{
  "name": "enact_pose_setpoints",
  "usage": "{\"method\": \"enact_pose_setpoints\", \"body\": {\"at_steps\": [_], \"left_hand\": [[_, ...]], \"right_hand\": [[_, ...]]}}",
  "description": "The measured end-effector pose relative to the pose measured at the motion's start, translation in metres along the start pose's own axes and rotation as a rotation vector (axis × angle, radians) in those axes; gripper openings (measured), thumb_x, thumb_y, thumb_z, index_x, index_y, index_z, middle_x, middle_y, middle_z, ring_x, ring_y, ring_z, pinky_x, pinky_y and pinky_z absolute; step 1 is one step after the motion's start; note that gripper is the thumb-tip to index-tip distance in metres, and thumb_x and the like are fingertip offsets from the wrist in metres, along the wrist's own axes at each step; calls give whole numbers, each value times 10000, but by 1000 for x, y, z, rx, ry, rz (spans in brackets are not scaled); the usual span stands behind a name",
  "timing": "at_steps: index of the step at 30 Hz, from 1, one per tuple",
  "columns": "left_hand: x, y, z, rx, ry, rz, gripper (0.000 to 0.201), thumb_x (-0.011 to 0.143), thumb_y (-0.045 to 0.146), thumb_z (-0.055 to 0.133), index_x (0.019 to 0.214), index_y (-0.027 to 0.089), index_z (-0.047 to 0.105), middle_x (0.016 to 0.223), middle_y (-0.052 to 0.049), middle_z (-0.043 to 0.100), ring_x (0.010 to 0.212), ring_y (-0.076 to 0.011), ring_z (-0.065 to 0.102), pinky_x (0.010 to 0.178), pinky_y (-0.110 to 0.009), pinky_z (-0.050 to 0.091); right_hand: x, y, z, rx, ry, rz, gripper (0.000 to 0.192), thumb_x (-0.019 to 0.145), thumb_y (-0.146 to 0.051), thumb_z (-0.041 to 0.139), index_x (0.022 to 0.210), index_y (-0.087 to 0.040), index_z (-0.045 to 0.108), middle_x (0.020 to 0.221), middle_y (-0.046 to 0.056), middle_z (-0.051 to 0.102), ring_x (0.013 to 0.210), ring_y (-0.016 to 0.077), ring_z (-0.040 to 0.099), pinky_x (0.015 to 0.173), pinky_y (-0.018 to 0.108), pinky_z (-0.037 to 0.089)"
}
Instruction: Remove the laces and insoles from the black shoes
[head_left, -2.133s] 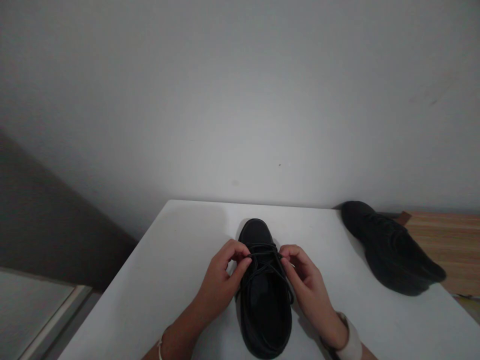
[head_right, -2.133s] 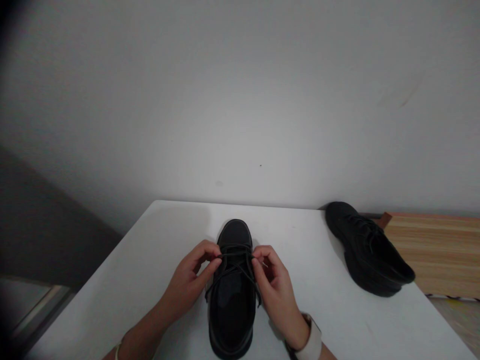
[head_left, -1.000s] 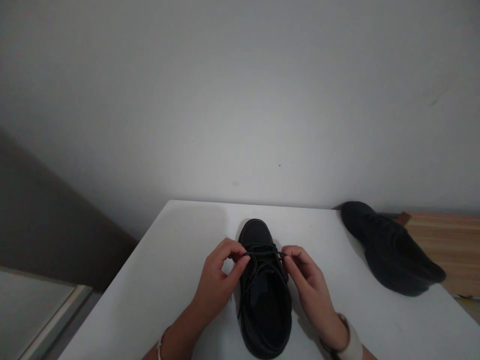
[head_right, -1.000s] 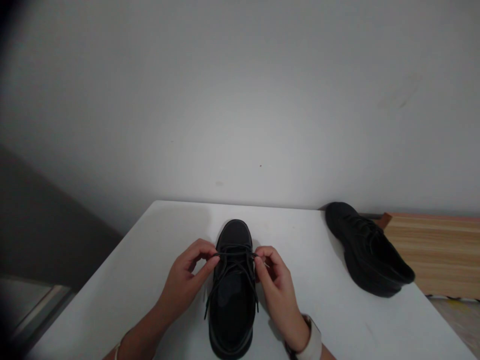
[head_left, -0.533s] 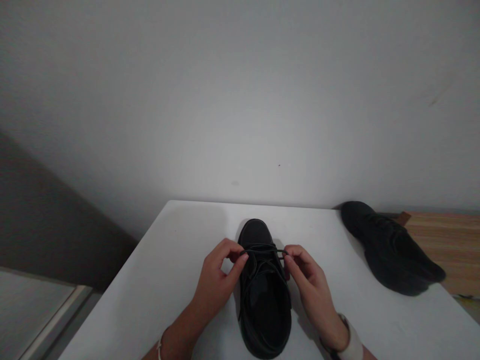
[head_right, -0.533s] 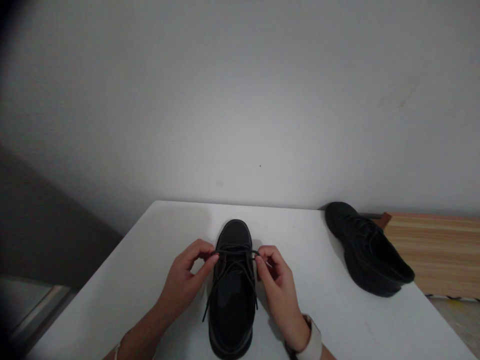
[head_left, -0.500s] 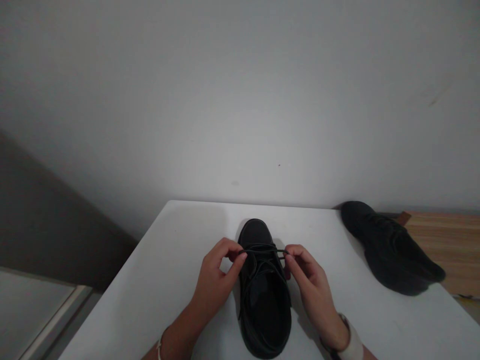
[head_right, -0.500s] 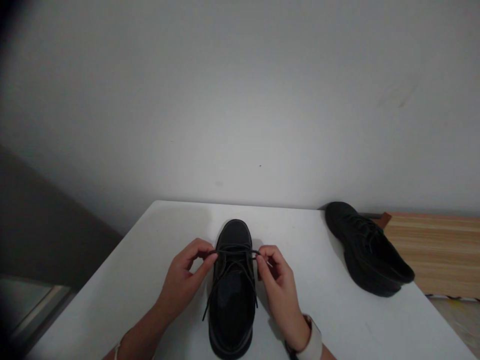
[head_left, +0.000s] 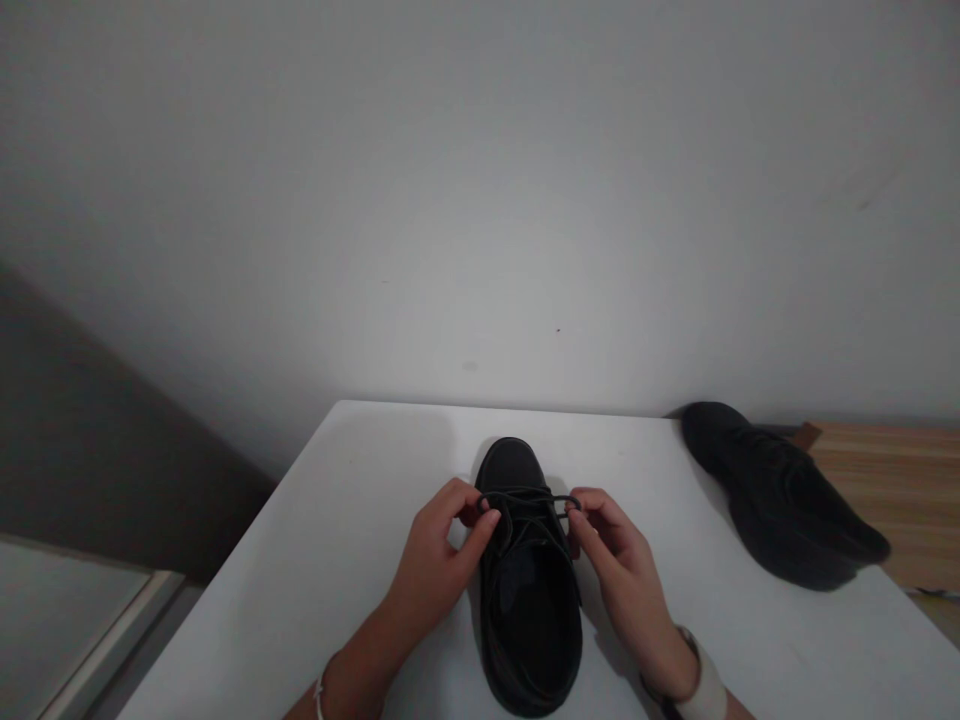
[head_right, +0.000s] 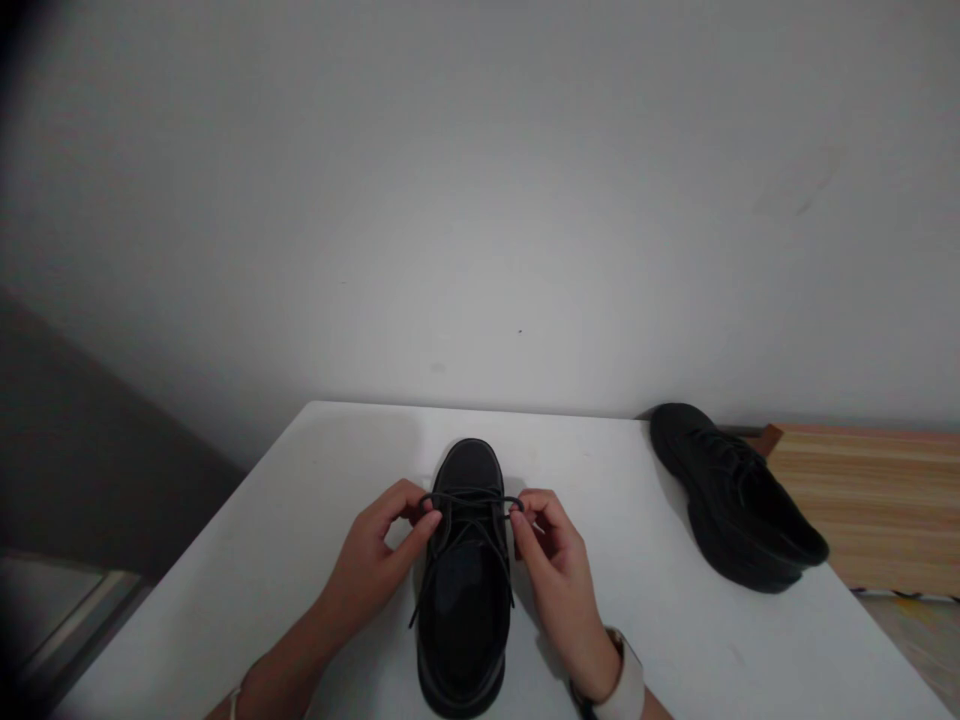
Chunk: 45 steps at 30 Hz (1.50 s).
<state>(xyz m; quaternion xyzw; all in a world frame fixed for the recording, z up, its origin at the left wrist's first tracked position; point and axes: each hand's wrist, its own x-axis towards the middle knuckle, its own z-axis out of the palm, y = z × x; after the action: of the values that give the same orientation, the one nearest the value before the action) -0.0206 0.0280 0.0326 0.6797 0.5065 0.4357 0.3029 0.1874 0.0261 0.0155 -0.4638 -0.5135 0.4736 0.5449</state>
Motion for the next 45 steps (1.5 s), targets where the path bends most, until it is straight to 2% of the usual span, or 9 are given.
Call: {"method": "enact_pose_setpoints", "body": {"at_steps": [5,10,13,21,28,35,37,41,45], "left_hand": [[0,-2,-2,-48,100,-32,198,949,311,537,796,186,547,771,-3,545,753,-158,541,719,-282,432],[0,-1,0,-27,-40,-68,191,927,346,573,834,179,576,797,-13,595,762,-168,568,731,-294,441],[1,0,1,-7,-68,-64,219,938,353,552,811,175,573,795,-20,599,764,-173,575,732,-300,441],[2,0,-3,-51,107,-53,221,946,340,537,784,190,550,752,0,547,739,-164,539,713,-288,430],[1,3,2,-38,-49,-32,213,943,350,553,816,181,577,811,-27,581,771,-175,557,728,-301,438],[1,-2,-5,-85,112,-49,211,952,337,536,805,185,550,773,-5,537,754,-164,536,721,-288,432],[1,-3,-5,-83,73,-66,226,944,357,549,800,183,557,768,-5,550,752,-166,545,721,-288,435],[2,-1,0,-62,-59,-67,231,929,375,571,813,176,589,807,-29,602,773,-179,576,728,-298,446],[1,-1,-1,-56,2,-40,233,950,345,542,794,177,581,782,-20,579,759,-170,562,721,-291,435]], "right_hand": [[-1,0,-3,-11,53,4,219,899,-463,654,930,-249,620,795,-29,540,636,120,509,600,247,436],[-2,-2,2,14,-50,46,248,884,-472,666,957,-239,626,859,1,579,720,143,516,636,252,449],[-1,-1,3,15,-62,53,235,891,-460,661,929,-232,622,830,-3,567,721,144,506,635,249,442],[0,-2,-1,-13,68,-19,207,904,-442,650,937,-238,637,782,-18,548,629,133,517,597,264,443],[-1,-10,3,-3,-68,47,253,888,-466,655,895,-220,600,774,-6,525,691,153,491,617,265,432],[0,-3,-2,-53,95,-18,207,918,-447,628,935,-242,607,754,-30,528,642,133,494,618,259,420],[0,-3,-2,-50,94,-15,209,922,-450,621,947,-243,613,747,-32,529,637,131,497,623,260,420],[0,-9,1,-8,-31,41,252,880,-474,661,926,-230,617,771,-14,550,658,144,500,610,261,425],[0,-11,3,-22,-2,32,272,853,-484,686,871,-223,609,769,-7,550,638,145,486,585,262,420]]}}
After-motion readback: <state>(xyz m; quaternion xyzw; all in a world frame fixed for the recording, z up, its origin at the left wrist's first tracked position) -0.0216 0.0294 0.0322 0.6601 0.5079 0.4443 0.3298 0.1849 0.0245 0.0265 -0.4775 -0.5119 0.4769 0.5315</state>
